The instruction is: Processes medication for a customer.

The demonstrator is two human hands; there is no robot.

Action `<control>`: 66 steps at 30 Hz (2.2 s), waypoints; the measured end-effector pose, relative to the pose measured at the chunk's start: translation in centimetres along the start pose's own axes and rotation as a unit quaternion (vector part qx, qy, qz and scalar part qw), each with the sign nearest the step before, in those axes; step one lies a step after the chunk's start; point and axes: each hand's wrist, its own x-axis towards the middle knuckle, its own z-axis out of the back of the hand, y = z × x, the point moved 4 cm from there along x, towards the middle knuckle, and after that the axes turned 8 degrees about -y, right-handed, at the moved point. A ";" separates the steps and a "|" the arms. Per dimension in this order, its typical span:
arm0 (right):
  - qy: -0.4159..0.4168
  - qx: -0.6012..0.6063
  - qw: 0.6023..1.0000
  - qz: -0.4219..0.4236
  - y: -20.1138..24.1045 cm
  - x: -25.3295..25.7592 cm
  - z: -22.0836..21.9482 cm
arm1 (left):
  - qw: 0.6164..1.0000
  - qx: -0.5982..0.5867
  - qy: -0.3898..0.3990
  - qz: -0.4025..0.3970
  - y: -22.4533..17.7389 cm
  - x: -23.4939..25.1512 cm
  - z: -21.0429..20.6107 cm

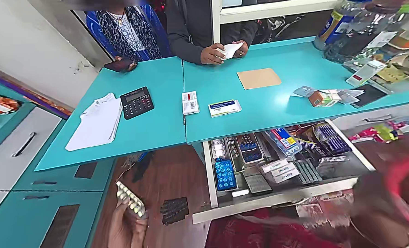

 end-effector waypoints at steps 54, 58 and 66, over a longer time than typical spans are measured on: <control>0.260 0.038 0.800 -0.539 -20.4 -3.6 -3.0 | 0.922 0.109 0.280 0.242 17.4 3.6 -34.1; 0.239 0.045 0.803 -0.544 -19.6 -4.0 -3.3 | 0.913 0.086 0.281 0.283 17.5 3.5 -33.3; 0.214 0.079 0.818 -0.528 -19.0 -4.9 -3.7 | 0.911 0.056 0.286 0.291 16.8 3.6 -32.6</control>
